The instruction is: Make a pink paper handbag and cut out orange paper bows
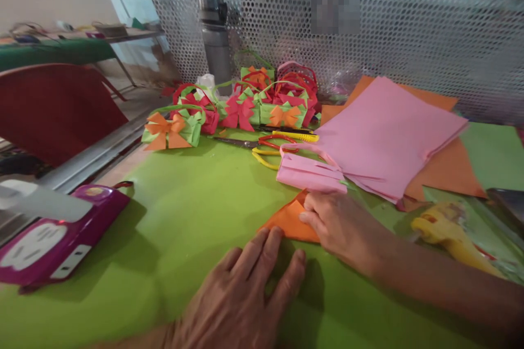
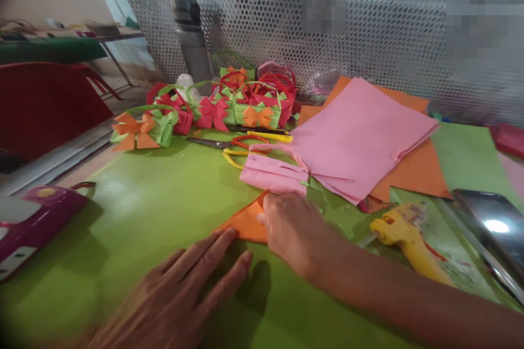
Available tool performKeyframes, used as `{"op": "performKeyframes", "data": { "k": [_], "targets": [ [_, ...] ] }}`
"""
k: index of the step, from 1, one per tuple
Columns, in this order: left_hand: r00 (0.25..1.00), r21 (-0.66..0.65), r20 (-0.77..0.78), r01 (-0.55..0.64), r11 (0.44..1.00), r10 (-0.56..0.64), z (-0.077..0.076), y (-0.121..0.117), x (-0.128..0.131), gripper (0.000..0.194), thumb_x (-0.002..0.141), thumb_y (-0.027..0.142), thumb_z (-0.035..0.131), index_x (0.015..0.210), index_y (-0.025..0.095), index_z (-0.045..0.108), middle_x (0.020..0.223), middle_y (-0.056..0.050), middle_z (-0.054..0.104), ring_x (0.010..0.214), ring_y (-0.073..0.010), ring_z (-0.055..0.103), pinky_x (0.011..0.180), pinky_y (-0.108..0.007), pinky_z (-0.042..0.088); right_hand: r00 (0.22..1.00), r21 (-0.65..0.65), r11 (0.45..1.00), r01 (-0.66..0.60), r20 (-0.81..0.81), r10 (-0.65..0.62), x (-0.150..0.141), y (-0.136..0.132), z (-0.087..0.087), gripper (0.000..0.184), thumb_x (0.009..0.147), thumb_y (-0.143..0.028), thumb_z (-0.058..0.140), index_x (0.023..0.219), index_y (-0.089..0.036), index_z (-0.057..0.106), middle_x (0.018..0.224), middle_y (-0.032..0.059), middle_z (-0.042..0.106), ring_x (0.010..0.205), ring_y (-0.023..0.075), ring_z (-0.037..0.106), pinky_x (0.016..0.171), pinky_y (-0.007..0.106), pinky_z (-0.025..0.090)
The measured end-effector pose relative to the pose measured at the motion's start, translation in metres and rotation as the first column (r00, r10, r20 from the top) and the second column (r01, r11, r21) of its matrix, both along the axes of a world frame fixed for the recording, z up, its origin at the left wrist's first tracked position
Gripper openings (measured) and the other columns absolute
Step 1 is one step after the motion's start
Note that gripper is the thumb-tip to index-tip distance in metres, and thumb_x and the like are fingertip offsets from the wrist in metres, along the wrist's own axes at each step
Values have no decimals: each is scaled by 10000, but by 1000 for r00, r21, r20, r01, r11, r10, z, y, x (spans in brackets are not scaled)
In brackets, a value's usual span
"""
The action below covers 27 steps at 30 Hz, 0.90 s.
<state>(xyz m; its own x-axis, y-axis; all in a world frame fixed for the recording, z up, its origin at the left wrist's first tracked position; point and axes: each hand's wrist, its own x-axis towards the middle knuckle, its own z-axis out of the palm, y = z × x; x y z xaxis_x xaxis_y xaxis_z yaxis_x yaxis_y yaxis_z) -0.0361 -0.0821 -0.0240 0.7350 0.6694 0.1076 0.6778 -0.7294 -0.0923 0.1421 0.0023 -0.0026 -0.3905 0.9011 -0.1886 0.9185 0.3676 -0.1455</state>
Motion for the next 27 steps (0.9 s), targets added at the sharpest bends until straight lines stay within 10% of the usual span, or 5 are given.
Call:
{"op": "performKeyframes", "data": {
  "k": [27],
  "targets": [
    [983,-267,157,-50,962,95,3,19,3,832,711,759,309,1274,151,381,1238,-120,483,909,-261,437,756,-458,458,996,44,998,-37,-79,41,12,8,3,194,772,-247,563,597,-165,586,536,6,588,473,110,440,459,227,234]
  ]
}}
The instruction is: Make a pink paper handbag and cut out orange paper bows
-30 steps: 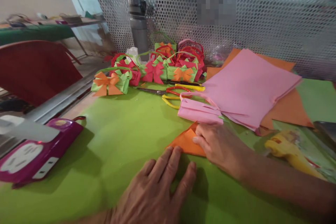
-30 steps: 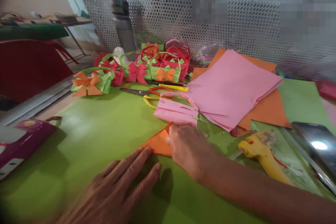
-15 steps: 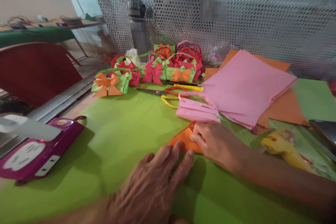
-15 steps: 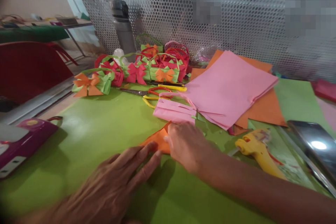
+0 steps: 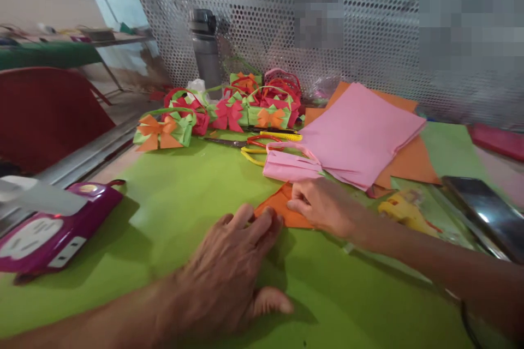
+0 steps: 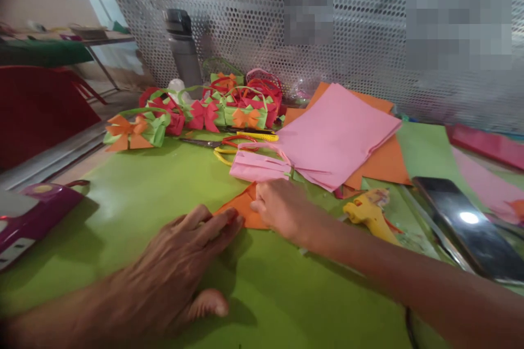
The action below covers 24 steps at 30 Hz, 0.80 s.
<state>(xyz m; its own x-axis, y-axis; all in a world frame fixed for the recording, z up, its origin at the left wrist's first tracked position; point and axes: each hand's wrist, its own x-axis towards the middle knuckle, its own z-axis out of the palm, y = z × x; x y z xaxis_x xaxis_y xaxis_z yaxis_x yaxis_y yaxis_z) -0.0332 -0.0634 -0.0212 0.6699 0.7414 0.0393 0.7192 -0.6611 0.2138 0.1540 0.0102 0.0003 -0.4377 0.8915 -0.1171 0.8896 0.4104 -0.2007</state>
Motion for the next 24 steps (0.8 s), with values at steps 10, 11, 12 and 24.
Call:
{"op": "performKeyframes", "data": {
  "k": [10,11,12,24],
  "targets": [
    [999,40,-32,-3,999,4,2,0,6,756,731,741,303,1285,234,393,1165,-97,472,940,-285,409,746,-476,431,987,40,987,-158,6,158,18,-6,2,109,803,-187,542,718,-170,609,685,5,633,595,116,513,545,217,304],
    [999,47,-35,-14,999,15,2,-1,7,757,731,743,294,1287,240,397,1156,-99,473,945,-290,409,748,-483,428,984,45,983,-180,11,179,19,-8,2,102,807,-183,540,735,-171,610,709,9,639,625,122,528,565,221,317],
    [999,51,-37,-24,998,26,2,-2,8,760,731,745,286,1286,239,402,1147,-102,475,948,-294,408,750,-489,424,980,50,978,-201,18,200,21,-10,3,104,814,-177,532,748,-170,612,726,15,641,650,130,539,583,227,328],
    [996,53,37,-79,995,77,6,-8,9,799,712,759,278,1225,179,478,1131,-114,519,934,-294,440,776,-491,417,829,426,716,-554,362,426,24,-58,-15,384,781,-75,414,1105,-20,612,1155,193,610,1108,338,490,904,563,385]
  ]
}}
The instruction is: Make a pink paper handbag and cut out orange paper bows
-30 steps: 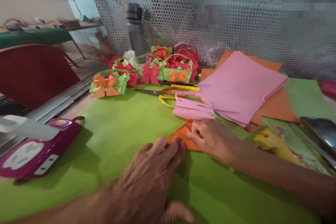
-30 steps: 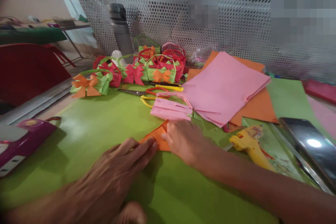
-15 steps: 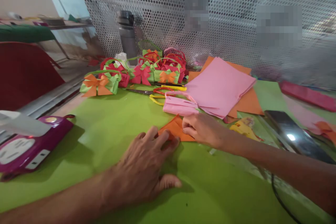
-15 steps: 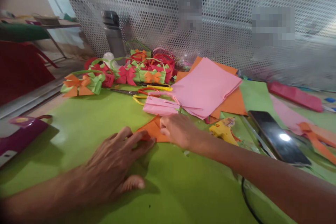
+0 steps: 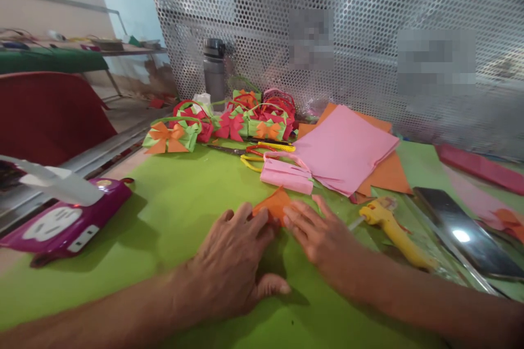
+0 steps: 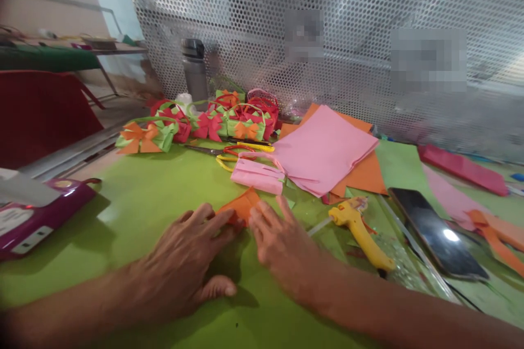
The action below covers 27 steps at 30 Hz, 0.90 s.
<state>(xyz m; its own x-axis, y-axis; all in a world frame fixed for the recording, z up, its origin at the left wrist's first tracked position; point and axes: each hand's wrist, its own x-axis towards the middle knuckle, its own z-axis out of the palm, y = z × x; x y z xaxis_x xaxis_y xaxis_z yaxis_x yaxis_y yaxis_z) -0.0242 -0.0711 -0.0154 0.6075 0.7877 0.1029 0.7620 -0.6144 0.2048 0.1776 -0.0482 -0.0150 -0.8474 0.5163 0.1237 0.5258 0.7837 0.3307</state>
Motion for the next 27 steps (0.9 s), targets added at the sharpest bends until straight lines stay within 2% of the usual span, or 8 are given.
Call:
{"op": "performKeyframes", "data": {
  "k": [4,9,14,17,20,23,25,27],
  "targets": [
    [999,13,-34,-39,999,40,0,-2,-10,753,728,727,338,1192,155,496,1172,-119,528,1004,-313,451,831,-508,400,998,59,998,-5,67,1,2,-3,0,425,780,-82,383,1138,-23,603,1192,195,594,1134,343,476,921,588,375],
    [994,156,-51,-90,984,99,-3,-6,-34,667,754,666,415,1180,163,516,1190,-120,554,1210,-367,336,924,-539,339,998,45,999,15,63,-18,2,-5,3,456,746,-89,401,1156,-34,593,1205,179,593,1126,327,501,920,579,390],
    [979,218,-96,-155,964,179,-1,-10,-54,559,785,621,425,1077,175,592,1163,-117,586,1192,-364,388,913,-536,368,1000,81,997,16,8,-17,2,-2,-2,463,721,-42,406,1142,-64,599,1176,155,620,1105,297,528,930,570,376],
    [969,225,-80,-210,951,233,3,-12,-48,515,825,561,413,1037,138,615,1142,-148,600,1144,-345,465,912,-518,397,1000,70,998,5,-22,-4,1,-1,-2,443,714,-44,417,1106,-73,620,1141,145,642,1079,289,548,931,543,387],
    [997,198,-55,-47,979,59,8,-11,-28,677,802,594,423,1261,98,459,1331,-181,462,1255,-336,370,991,-492,350,998,65,997,30,-62,-26,-2,-2,-1,403,733,-33,416,1064,-83,640,1088,119,671,1047,273,567,949,520,384],
    [990,37,-59,128,991,-125,9,-4,-12,825,790,648,365,1381,82,264,1436,-196,291,1333,-321,231,1045,-517,264,996,47,998,50,-70,-47,-3,-4,1,385,753,-48,402,1048,-90,647,1068,119,677,1041,286,561,950,553,366],
    [982,-86,-64,173,981,-179,7,3,-10,817,815,633,320,1407,86,185,1458,-192,225,1354,-292,173,1068,-490,229,996,15,998,64,-67,-63,0,-5,1,428,743,-46,385,1092,-94,627,1121,122,654,1079,307,536,947,589,346],
    [975,-116,-40,212,970,-217,4,9,-13,807,825,615,328,1423,115,120,1479,-172,161,1366,-275,119,1089,-476,177,995,-39,996,77,-59,-79,8,-6,1,513,708,-32,376,1173,-105,577,1208,114,606,1132,325,498,957,627,305]
  ]
}}
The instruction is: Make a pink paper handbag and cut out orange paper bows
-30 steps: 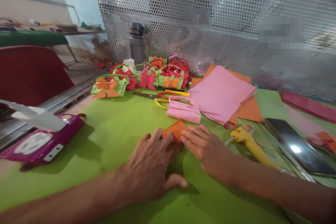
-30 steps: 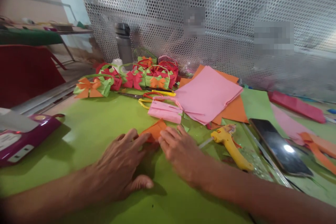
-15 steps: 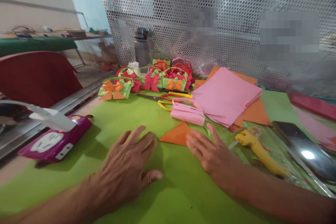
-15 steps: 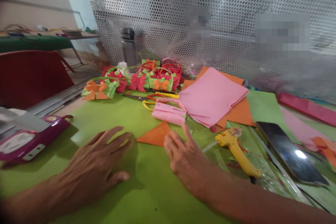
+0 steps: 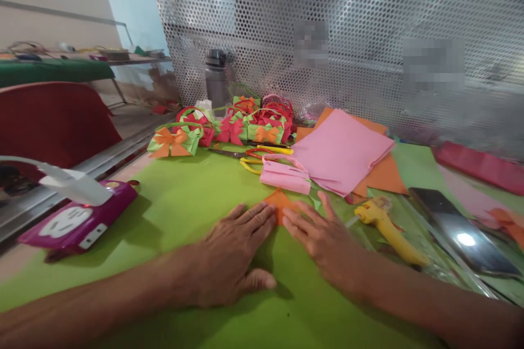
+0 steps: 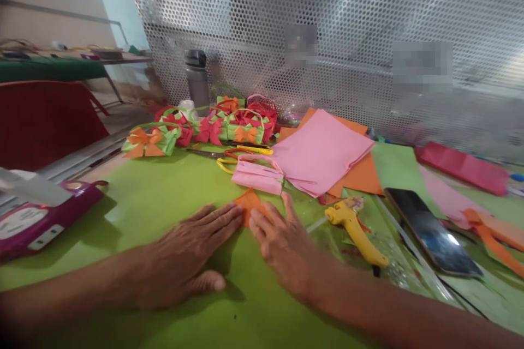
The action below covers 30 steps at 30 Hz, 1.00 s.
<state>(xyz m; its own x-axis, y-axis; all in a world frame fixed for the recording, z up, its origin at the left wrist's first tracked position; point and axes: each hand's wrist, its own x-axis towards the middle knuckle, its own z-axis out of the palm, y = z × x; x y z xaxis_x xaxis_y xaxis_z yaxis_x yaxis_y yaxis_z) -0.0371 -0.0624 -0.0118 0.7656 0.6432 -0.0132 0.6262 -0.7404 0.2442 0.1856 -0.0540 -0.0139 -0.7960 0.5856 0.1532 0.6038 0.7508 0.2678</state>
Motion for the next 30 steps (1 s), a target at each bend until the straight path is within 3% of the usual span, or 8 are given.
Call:
{"op": "performKeyframes", "data": {
  "k": [3,6,12,17,22,27,29,30],
  "targets": [
    [999,-1,27,29,1000,-29,-3,4,-6,811,821,617,336,1427,134,100,1485,-162,130,1368,-274,100,1093,-486,144,1000,-98,995,2,13,-1,12,1,2,587,664,-30,387,1225,-118,533,1269,109,559,1197,340,436,993,657,212],
    [999,-19,23,36,999,-35,-2,4,-7,827,812,631,334,1425,123,110,1480,-171,141,1365,-284,115,1087,-505,147,1000,-140,990,-1,23,4,12,3,6,561,695,-31,390,1229,-135,529,1235,126,577,1210,341,418,992,649,207],
    [998,1,53,30,1000,-30,-1,3,-3,842,795,640,362,1415,106,163,1462,-197,198,1355,-304,153,1074,-522,174,993,-69,993,-93,72,98,-1,4,9,466,765,-106,420,1215,-77,538,1183,167,599,1190,313,430,993,559,289],
    [999,9,18,29,1000,-29,-3,2,-4,851,800,652,325,1420,102,133,1468,-195,176,1359,-303,141,1076,-514,161,995,12,1000,-28,100,27,23,-8,3,469,751,-54,387,1183,-111,561,1179,108,620,1167,319,437,936,644,281],
    [1000,46,-12,25,999,-24,-6,1,-4,848,807,644,317,1418,86,134,1475,-196,148,1363,-304,115,1082,-504,147,994,20,1000,22,103,-24,39,-17,5,477,714,-30,417,1161,-109,565,1185,108,615,1170,321,427,948,628,218],
    [1000,71,-22,23,997,-21,-7,-1,-6,866,802,654,308,1413,63,142,1471,-214,144,1363,-309,113,1077,-494,167,981,-179,969,172,-59,-185,28,-4,32,449,694,23,425,1051,-176,610,1049,74,660,1038,250,533,927,518,278],
    [999,92,-31,16,996,-13,-7,-3,-7,871,796,660,314,1406,56,170,1464,-221,168,1357,-315,142,1071,-489,186,945,-318,926,204,-182,-271,17,7,41,317,784,-43,404,961,-159,641,920,71,680,882,201,586,825,388,380],
    [999,110,-35,11,994,-8,-8,-4,-7,871,794,663,313,1401,52,188,1459,-223,188,1353,-318,162,1066,-487,197,901,-424,872,247,-231,-367,13,13,43,266,814,-103,410,906,-158,653,870,59,680,822,183,596,746,321,409]
  ]
}}
